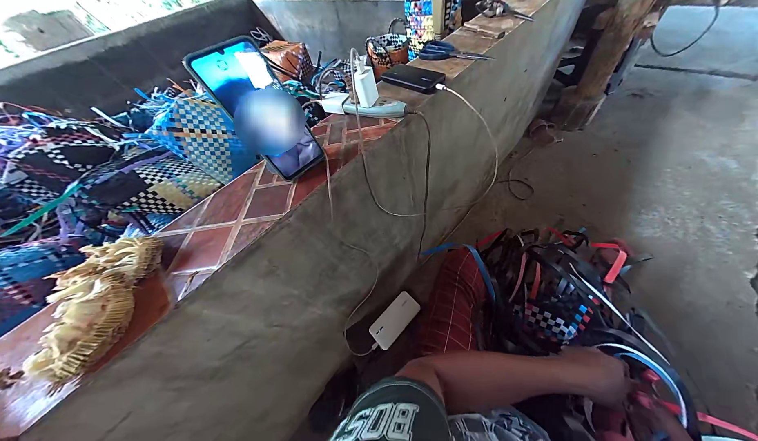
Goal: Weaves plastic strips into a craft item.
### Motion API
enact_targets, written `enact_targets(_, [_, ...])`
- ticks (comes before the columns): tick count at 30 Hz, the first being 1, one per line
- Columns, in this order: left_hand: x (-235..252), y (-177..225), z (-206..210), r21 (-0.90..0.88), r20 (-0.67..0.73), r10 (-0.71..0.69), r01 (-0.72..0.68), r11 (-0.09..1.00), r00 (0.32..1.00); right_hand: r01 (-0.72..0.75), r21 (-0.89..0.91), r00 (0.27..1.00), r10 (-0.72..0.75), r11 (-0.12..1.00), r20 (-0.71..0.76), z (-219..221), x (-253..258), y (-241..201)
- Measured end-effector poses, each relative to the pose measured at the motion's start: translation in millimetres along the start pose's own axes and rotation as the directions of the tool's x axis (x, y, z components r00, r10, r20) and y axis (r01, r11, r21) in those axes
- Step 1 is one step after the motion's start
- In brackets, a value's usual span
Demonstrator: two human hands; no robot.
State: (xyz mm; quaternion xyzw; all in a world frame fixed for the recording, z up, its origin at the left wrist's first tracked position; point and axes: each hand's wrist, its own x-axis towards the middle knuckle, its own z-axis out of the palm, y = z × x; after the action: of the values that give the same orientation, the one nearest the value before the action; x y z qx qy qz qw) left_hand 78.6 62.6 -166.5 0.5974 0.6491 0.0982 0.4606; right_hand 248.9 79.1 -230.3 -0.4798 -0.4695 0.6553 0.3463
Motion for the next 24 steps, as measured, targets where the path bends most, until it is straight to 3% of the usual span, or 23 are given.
enact_targets(2, [7.1, -5.2, 0.4, 0.028, 0.036, -0.017, 0.016, 0.999, 0.999, -0.051, 0.071, 0.999, 0.051, 0.996, -0.005, -2.7, -3.0, 1.8])
enact_targets(4, [10.9, -14.4, 2.6, 0.084, 0.067, 0.017, -0.023, 0.996, 0.998, -0.038, 0.028, 0.998, 0.04, 0.999, -0.042, -4.7, -5.6, -3.5])
enact_targets(9, [13.3, -24.5, -2.8, 0.144, 0.099, 0.066, -0.08, 0.986, 0.993, 0.221, -0.249, 0.974, -0.224, 0.943, 0.015, -12.6, -12.8, -31.8])
enact_targets(11, [13.0, -24.8, -1.9, 0.148, 0.09, 0.05, -0.063, 0.987, 0.995, 0.159, -0.39, 0.987, -0.152, 0.907, 0.049, -18.2, -13.4, -19.5])
enact_targets(13, [13.2, -25.8, 3.8, 0.172, 0.068, 0.056, -0.067, 0.983, 0.996, -0.035, -0.448, 0.997, 0.062, 0.894, 0.047, -24.1, -12.2, 4.5])
enact_targets(15, [16.0, -27.6, 14.0, 0.216, 0.039, 0.1, -0.106, 0.971, 0.994, -0.177, -0.377, 0.984, 0.175, 0.909, -0.038, -11.4, -15.9, 6.9])
enact_targets(18, [11.3, -24.5, 38.4, 0.269, -0.03, 0.208, -0.192, 0.944, 0.978, -0.216, -0.269, 0.976, 0.202, 0.938, -0.08, -0.7, -5.4, -20.9])
enact_targets(21, [13.5, -22.3, 45.5, 0.242, -0.053, 0.232, -0.213, 0.947, 0.971, -0.074, -0.221, 0.997, 0.076, 0.972, -0.001, 14.7, 14.7, -55.8])
enact_targets(24, [15.4, -29.0, 42.0, 0.206, -0.068, 0.253, -0.235, 0.95, 0.965, 0.125, -0.112, 0.978, -0.103, 0.986, 0.18, 26.6, 12.6, -100.0])
